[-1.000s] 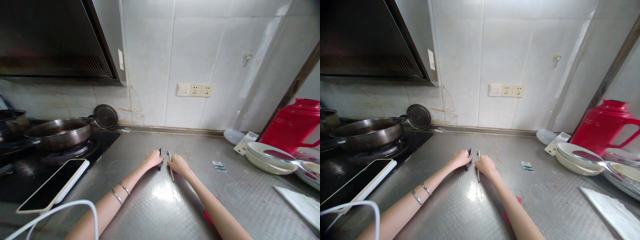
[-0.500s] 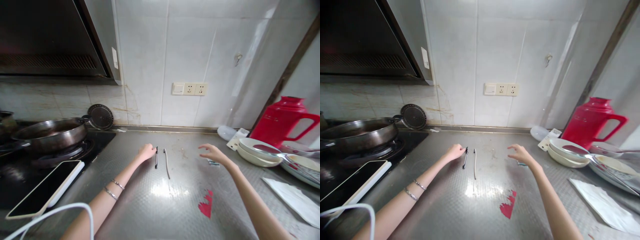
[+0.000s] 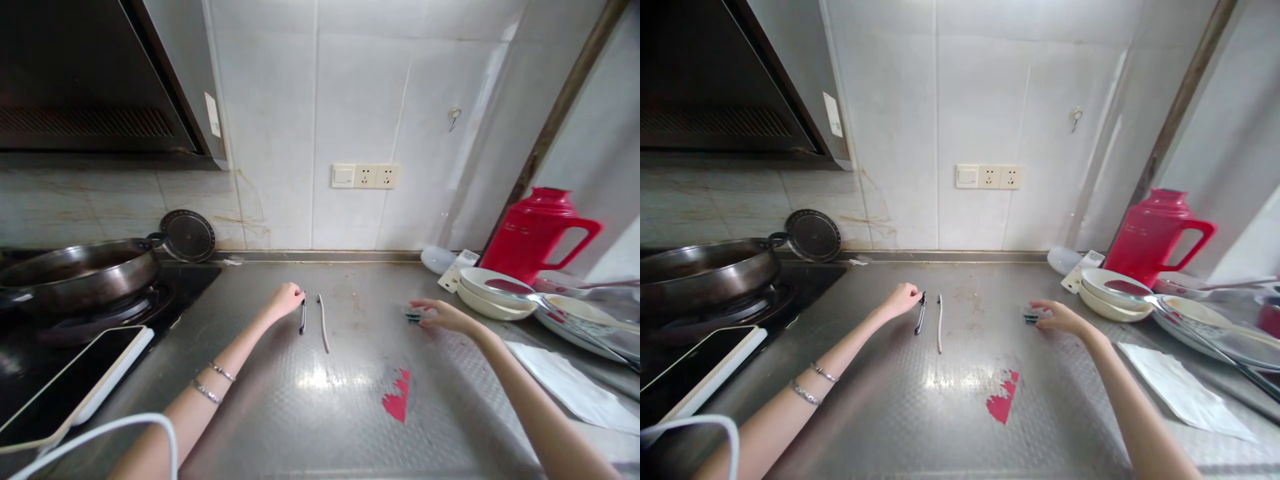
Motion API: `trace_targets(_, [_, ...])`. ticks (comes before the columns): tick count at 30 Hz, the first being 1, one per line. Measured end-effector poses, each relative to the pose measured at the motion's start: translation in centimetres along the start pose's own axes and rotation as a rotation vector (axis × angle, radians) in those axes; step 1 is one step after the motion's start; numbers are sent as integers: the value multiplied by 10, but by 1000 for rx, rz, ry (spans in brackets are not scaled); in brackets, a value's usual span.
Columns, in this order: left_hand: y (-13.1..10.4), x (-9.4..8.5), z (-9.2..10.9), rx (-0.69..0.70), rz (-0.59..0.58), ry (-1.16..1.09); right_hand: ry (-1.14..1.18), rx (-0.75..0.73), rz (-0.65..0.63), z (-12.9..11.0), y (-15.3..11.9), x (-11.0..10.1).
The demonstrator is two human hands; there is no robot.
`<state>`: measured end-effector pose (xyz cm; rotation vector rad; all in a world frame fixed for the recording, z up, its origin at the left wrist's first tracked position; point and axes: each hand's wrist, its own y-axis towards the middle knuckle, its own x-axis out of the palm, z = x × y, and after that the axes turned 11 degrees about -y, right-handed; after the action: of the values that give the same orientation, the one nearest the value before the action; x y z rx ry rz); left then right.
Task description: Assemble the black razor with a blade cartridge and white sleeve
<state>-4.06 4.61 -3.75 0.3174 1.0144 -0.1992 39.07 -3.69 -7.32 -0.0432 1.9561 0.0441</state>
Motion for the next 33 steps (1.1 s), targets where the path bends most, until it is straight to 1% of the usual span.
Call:
trace_targets(5, [-3, -4, 8, 125, 27, -106, 29, -24, 39, 6, 3, 7])
trace_targets(8, [-4, -4, 19, 234, 42, -175, 40, -50, 76, -5, 9, 12])
trace_targets(11, [-5, 1, 34, 384, 46, -165, 37, -150, 89, -34, 20, 18])
trace_targets(13, [-5, 7, 44, 495, 26, -135, 21, -227, 91, -60, 27, 23])
trace_targets(15, [-3, 13, 50, 550, 12, -110, 15, -302, 90, -89, 34, 29])
trace_targets(17, [-1, 17, 50, 533, 26, -105, 19, -367, 82, -115, 41, 35])
trace_targets(19, [2, 18, 44, 471, 55, -117, 39, -407, 58, -135, 48, 43])
trace_targets(22, [3, 14, 26, 376, 56, -150, 63, -405, 15, -152, 59, 54])
trace_targets(25, [-1, 9, 4, 286, 26, -185, 76, -388, -14, -158, 68, 63])
trace_targets(28, [-5, 6, -17, 199, 23, -194, 94, -401, -25, -158, 73, 69])
trace_targets(31, [-5, 7, -32, 141, 39, -184, 94, -403, -23, -158, 75, 73])
trace_targets(33, [-4, 8, -40, 104, 55, -174, 85, -399, 8, -157, 74, 73])
